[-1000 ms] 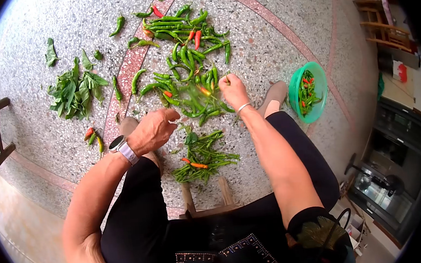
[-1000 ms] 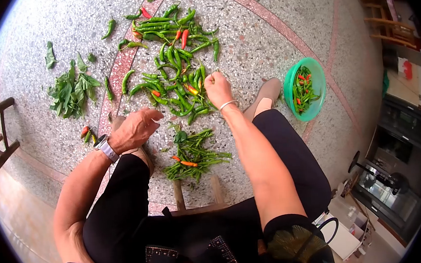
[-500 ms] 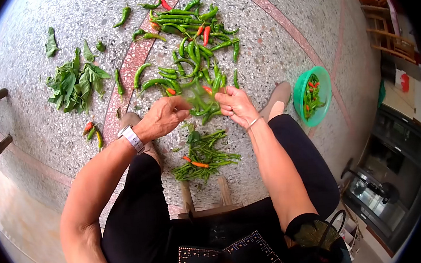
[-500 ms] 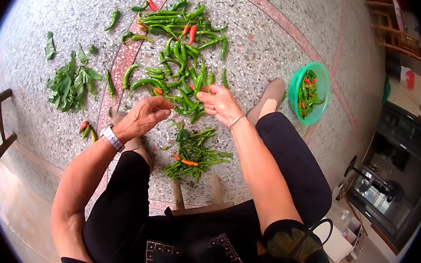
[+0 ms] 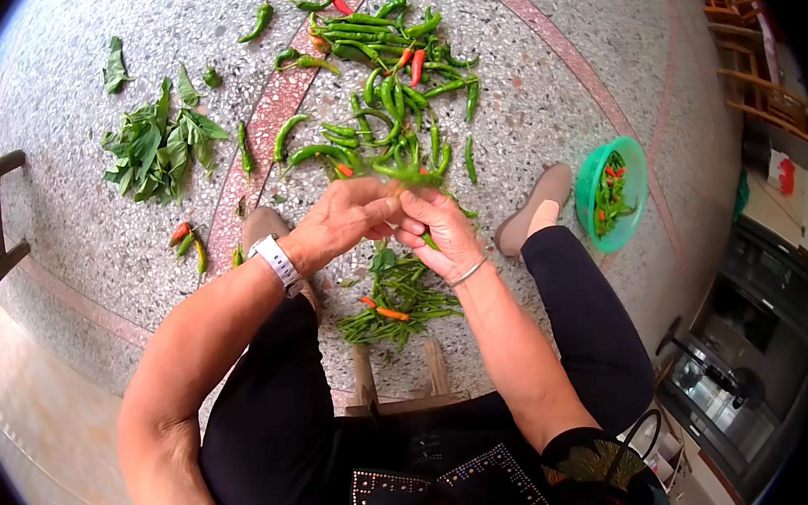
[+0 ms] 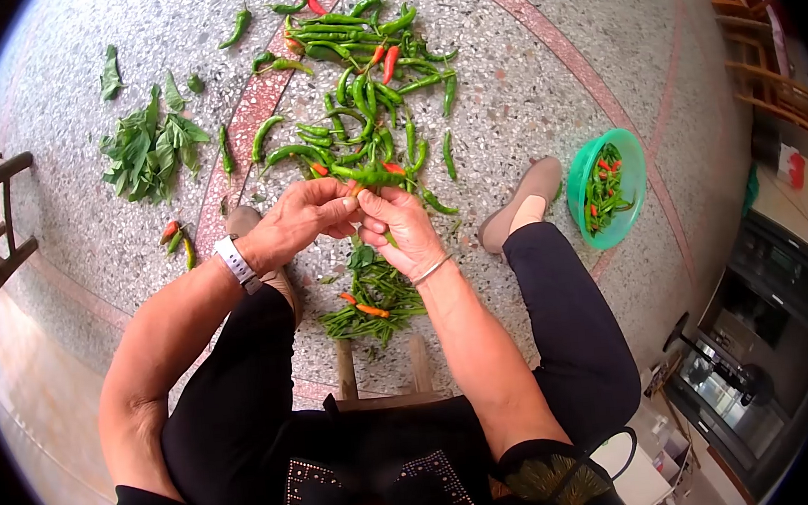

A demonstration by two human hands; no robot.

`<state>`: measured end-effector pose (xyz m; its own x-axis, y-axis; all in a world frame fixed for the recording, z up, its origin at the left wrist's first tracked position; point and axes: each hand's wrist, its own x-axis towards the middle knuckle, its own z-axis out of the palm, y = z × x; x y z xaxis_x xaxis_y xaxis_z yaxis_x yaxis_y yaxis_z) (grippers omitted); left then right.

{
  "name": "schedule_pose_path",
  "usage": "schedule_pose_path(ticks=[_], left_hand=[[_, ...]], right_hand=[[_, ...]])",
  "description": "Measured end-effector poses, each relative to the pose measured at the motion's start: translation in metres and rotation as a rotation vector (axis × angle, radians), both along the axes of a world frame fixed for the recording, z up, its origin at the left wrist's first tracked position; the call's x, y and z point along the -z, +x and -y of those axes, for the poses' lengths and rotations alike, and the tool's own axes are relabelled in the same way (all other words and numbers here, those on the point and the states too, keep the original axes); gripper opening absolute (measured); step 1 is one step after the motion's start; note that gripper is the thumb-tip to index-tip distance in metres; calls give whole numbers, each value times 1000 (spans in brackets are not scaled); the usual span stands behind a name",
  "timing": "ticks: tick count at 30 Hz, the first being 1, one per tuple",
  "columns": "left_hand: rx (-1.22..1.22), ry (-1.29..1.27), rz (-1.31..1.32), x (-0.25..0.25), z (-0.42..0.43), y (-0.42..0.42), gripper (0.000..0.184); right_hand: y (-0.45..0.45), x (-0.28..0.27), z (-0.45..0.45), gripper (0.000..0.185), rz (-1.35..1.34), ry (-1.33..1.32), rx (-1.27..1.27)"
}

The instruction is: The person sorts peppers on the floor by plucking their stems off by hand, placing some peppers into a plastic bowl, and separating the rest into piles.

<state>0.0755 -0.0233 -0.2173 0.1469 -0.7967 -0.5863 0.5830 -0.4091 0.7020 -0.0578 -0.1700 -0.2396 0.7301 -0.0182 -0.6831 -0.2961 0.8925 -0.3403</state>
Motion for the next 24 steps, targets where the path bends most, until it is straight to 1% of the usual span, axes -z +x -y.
schedule_pose_path(ticks=[2,4,5,8,9,12,14,17,18,21,24], left_hand=[[-16,6,17,2,-2,1,30],[5,22,-12,15,-7,-1,29],[16,30,-28,21,-10,-2,29],[33,13,-98,23,-16,-1,30],[27,16,-108,22,-17,-1,30],[23,16,-129,20,-17,-1,31],[42,8,-131,22,-18,0,31],[134,28,-4,19,-17,2,31],[107,29,-17,18,-17,1,31],[43,46,-22,16,-18,-1,31],[18,60,25,14,-17,-1,30]], right_hand=[[1,-1,-2,14,-9,4,15],[2,-1,-1,12,-2,31,53],[2,0,0,18,-52,-20,101],[3,-1,7,25,-106,-49,150],[3,1,6,31,-195,-107,166],[2,-5,4,27,-228,-146,113],[6,-14,-3,23,-168,-154,18],[10,-15,-7,19,-114,-200,-97],[12,-14,-7,18,-99,-222,-132],[14,-14,-7,12,-60,-241,-131],[13,-15,-8,13,-44,-224,-104]])
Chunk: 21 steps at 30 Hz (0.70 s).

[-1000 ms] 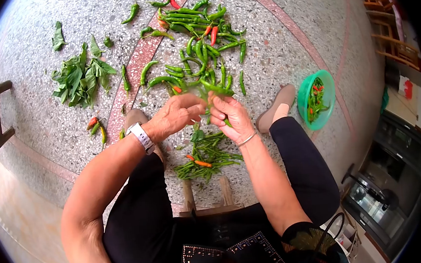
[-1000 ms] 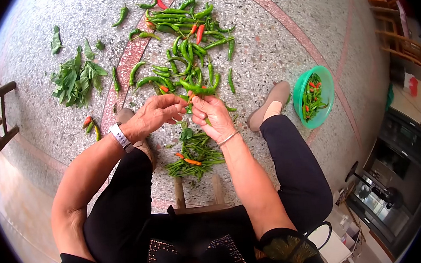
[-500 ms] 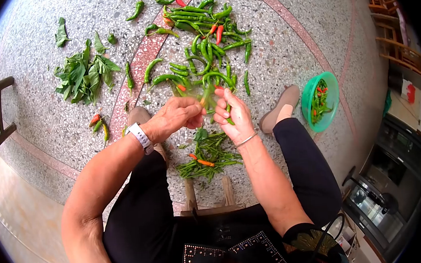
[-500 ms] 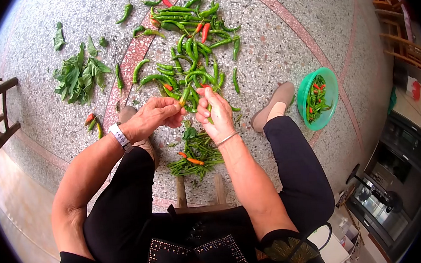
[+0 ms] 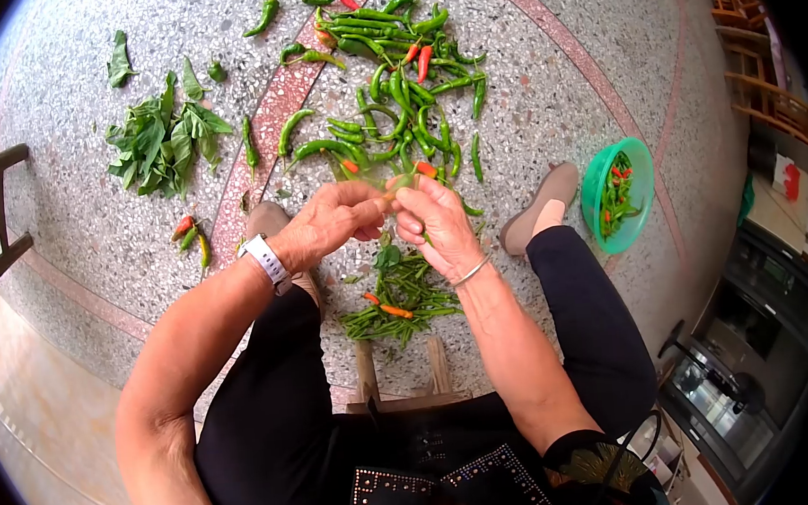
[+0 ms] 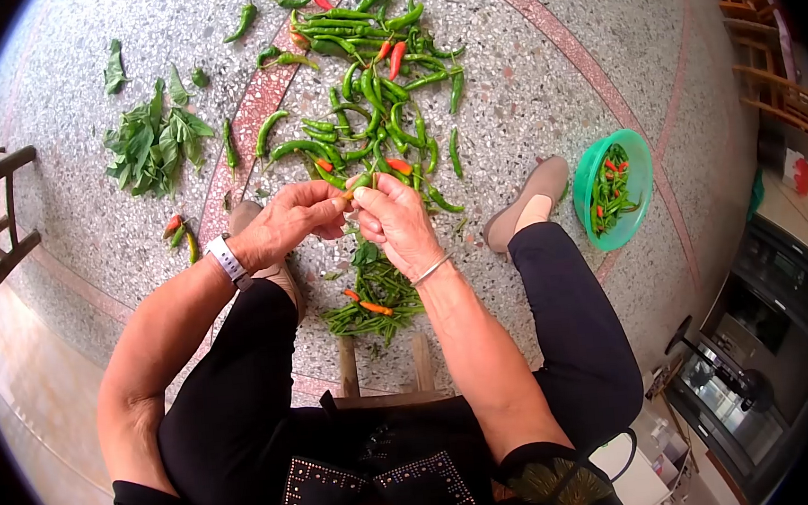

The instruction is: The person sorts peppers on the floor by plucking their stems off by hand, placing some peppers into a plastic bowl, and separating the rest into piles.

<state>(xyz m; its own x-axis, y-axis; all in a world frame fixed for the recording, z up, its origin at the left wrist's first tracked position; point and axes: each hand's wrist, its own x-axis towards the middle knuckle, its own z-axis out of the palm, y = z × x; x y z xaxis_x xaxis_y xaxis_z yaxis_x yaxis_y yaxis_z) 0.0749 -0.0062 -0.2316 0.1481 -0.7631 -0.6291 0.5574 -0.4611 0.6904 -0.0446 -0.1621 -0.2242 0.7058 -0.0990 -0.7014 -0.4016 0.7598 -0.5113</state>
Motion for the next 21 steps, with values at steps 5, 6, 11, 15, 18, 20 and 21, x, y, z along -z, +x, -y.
schedule_pose_path(ticks=[5,6,11,15,18,20,21], left_hand=[[59,-16,118,-4,2,4,28],[74,-30,171,-3,2,3,28],[144,-76,555,9,-1,-5,27],[130,-156,903,5,2,-10,17],[102,-130,965,6,4,-15,12],[80,-104,973,4,4,-16,12],[63,-114,971,2,4,-16,12]], right_hand=[[-3,4,-3,14,18,6,20],[-3,5,-4,14,24,-23,3],[1,0,-9,13,-10,-152,-24],[3,1,-20,12,-82,-328,10],[5,-1,-30,12,-79,-317,126],[6,-1,-35,13,-72,-266,206],[7,0,-37,13,-73,-240,237]])
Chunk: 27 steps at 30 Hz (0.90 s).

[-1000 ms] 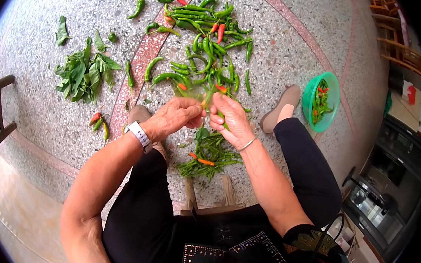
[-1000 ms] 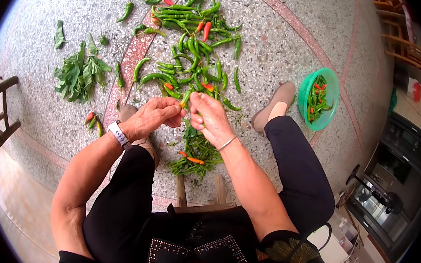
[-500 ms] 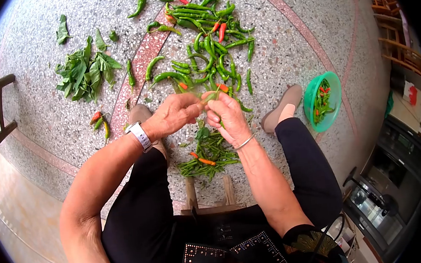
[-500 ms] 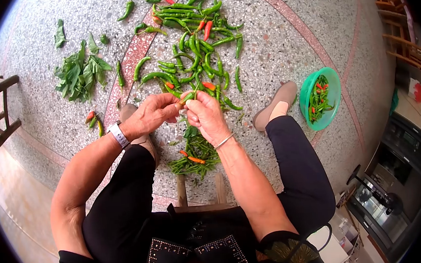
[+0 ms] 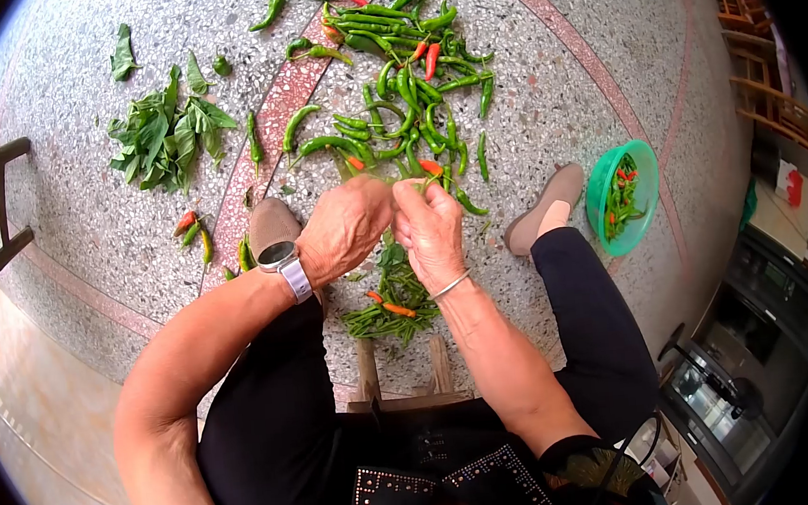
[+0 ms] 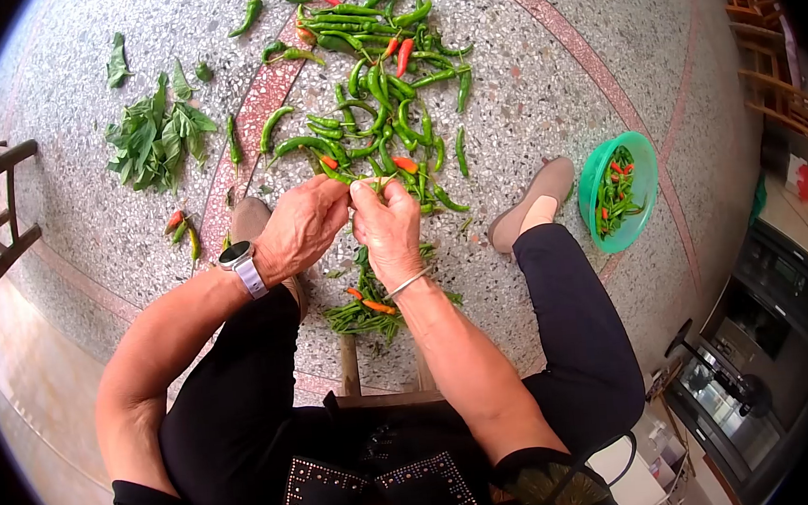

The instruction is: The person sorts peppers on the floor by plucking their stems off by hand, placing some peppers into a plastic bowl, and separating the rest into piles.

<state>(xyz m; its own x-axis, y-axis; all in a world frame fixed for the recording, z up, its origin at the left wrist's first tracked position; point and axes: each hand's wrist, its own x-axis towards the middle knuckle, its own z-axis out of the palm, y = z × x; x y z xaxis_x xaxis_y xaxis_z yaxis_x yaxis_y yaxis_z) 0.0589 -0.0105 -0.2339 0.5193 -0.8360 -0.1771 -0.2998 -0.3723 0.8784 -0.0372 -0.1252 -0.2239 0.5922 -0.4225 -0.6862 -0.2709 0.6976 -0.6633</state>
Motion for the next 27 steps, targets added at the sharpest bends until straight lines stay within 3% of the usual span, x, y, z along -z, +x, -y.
schedule_pose_path(ticks=[8,14,27], left_hand=[[-88,-11,-158,2,-4,4,17],[-87,-18,-483,5,-6,4,25],[-47,-61,-500,2,0,-1,22]], right_hand=[[-2,16,6,10,81,306,85],[-11,19,23,13,178,524,42],[-11,25,30,13,227,445,64]])
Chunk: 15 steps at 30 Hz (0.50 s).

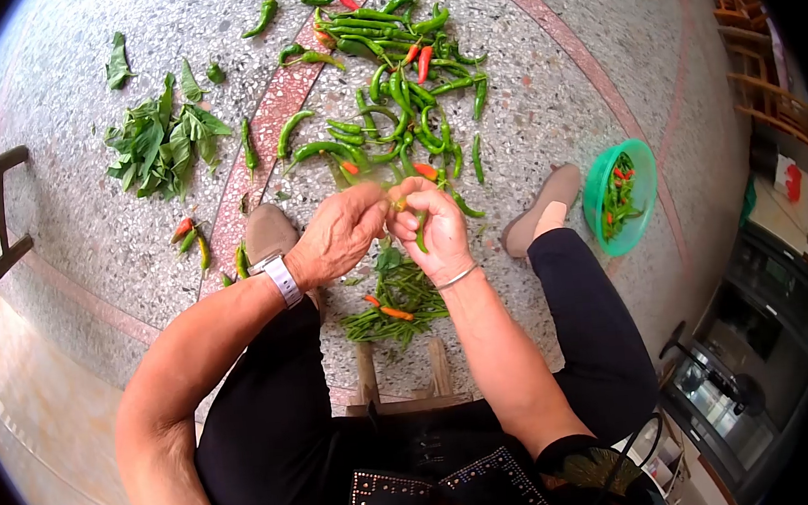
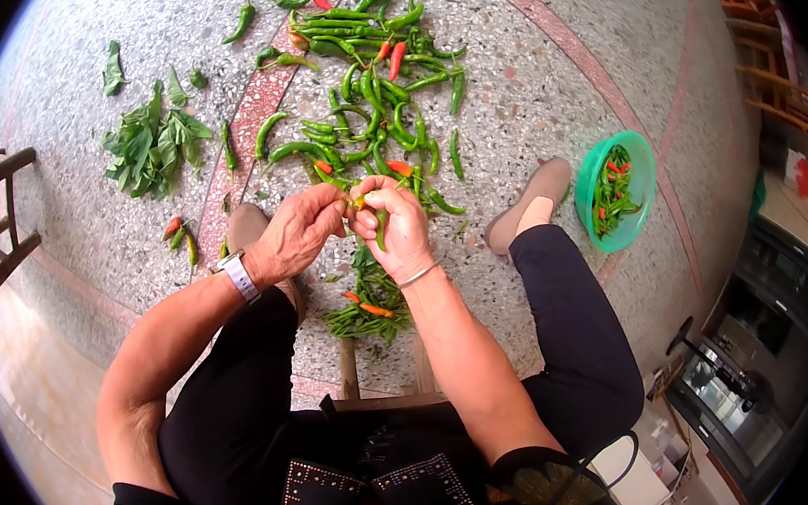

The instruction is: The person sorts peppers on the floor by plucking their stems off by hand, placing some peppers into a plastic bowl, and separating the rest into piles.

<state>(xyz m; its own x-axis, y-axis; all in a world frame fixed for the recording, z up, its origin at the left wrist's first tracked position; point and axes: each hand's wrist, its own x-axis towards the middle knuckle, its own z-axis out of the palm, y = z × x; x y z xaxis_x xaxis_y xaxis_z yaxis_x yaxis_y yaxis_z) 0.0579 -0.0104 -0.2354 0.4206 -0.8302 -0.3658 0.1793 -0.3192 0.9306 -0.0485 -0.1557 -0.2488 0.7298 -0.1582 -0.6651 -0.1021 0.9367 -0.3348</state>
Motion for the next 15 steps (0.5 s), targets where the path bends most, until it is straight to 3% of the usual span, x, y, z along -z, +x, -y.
schedule_pose_path(ticks=[2,10,14,15], left_hand=[[49,13,84,-10,1,3,21],[210,155,-49,-5,-5,-6,17],[341,135,20,6,-14,-16,26],[379,4,118,26,-22,-26,35]], right_hand=[[-2,16,6,13,15,-27,36],[-18,17,26,16,-19,16,-13],[-27,16,27,9,-86,-69,-65],[-31,15,28,7,-119,-104,-94]])
